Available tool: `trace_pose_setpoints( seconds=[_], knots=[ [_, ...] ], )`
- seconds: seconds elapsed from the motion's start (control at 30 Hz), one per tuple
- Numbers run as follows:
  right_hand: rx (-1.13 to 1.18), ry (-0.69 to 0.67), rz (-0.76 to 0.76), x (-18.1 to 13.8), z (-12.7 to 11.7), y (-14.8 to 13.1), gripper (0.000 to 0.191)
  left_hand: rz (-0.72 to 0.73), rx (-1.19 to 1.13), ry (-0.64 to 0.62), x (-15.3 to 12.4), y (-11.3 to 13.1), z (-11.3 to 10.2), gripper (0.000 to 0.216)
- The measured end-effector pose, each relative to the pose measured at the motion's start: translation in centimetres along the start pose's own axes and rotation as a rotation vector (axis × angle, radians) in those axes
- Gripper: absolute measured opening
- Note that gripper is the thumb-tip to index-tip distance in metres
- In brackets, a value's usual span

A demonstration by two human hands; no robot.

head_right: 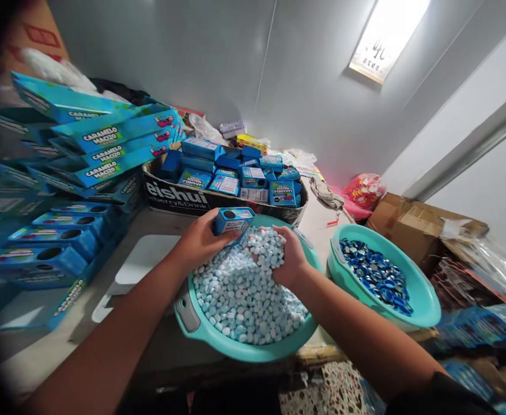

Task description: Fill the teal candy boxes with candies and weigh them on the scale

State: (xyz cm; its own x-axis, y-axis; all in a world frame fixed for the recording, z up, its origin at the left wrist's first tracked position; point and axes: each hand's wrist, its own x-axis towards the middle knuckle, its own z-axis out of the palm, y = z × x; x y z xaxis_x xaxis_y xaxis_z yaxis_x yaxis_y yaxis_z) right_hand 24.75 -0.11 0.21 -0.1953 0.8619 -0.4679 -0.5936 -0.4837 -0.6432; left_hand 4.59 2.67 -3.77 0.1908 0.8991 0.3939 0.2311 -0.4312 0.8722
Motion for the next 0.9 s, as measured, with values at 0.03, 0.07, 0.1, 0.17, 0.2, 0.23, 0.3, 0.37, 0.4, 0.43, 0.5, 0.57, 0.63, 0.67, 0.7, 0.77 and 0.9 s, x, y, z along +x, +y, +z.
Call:
trace_pose_setpoints(
  seconds=[0.03,0.07,0.1,0.17,0.2,0.23,0.3,0.37,0.4,0.43,0.5,0.57,0.63,0.67,0.7,0.77,0.9],
  knots=[
    [0.031,0.024,-0.033,-0.4,0.2,0.0,0.021,0.001,-0.015,-0.007,0.0,0.0,0.0,0.035],
    [0.058,0.045,-0.058,-0.8,0.5,-0.1,0.019,-0.001,-0.02,-0.011,0.0,0.0,0.0,0.035],
    [0.078,0.056,-0.073,-1.1,0.8,-0.1,0.018,-0.006,-0.016,-0.015,-0.1,0.0,0.0,0.035],
    [0.107,0.061,-0.094,-1.7,1.2,-0.3,0.015,-0.02,0.008,-0.025,-0.1,0.2,0.0,0.036],
    [0.116,0.064,-0.104,-1.9,1.5,-0.3,0.015,-0.025,0.022,-0.034,-0.1,0.4,0.0,0.036],
    [0.125,0.072,-0.112,-2.1,1.7,-0.4,0.015,-0.031,0.038,-0.042,-0.2,0.5,-0.1,0.036],
    [0.137,0.096,-0.132,-2.2,2.4,-0.6,0.016,-0.041,0.077,-0.054,-0.2,0.8,-0.1,0.034],
    [0.149,0.1,-0.154,-2.0,3.3,-0.9,0.018,-0.038,0.101,-0.055,-0.3,1.0,-0.2,0.034],
    [0.154,0.089,-0.166,-1.9,3.9,-1.1,0.018,-0.03,0.098,-0.055,-0.4,1.1,-0.2,0.035],
    [0.159,0.07,-0.179,-1.7,4.5,-1.4,0.018,-0.02,0.091,-0.057,-0.4,1.1,-0.2,0.037],
    [0.168,0.026,-0.201,-1.2,5.7,-1.9,0.017,0.002,0.072,-0.067,-0.5,1.3,-0.2,0.042],
    [0.173,-0.003,-0.218,-0.4,6.7,-2.3,0.017,0.017,0.061,-0.079,-0.5,1.4,-0.2,0.045],
    [0.177,-0.024,-0.234,0.4,7.5,-2.5,0.016,0.017,0.065,-0.077,-0.5,1.5,-0.1,0.045],
    [0.178,-0.03,-0.245,0.8,7.8,-2.5,0.017,0.015,0.075,-0.074,-0.5,1.4,0.0,0.045],
    [0.178,-0.035,-0.259,1.2,8.0,-2.4,0.017,0.017,0.092,-0.072,-0.5,1.4,0.0,0.044],
    [0.18,-0.036,-0.287,1.8,8.1,-2.0,0.017,0.04,0.129,-0.073,-0.5,1.3,0.1,0.043],
    [0.174,-0.045,-0.359,2.3,7.8,-1.1,0.017,0.094,0.148,-0.089,-0.5,1.2,0.2,0.04]
  ],
)
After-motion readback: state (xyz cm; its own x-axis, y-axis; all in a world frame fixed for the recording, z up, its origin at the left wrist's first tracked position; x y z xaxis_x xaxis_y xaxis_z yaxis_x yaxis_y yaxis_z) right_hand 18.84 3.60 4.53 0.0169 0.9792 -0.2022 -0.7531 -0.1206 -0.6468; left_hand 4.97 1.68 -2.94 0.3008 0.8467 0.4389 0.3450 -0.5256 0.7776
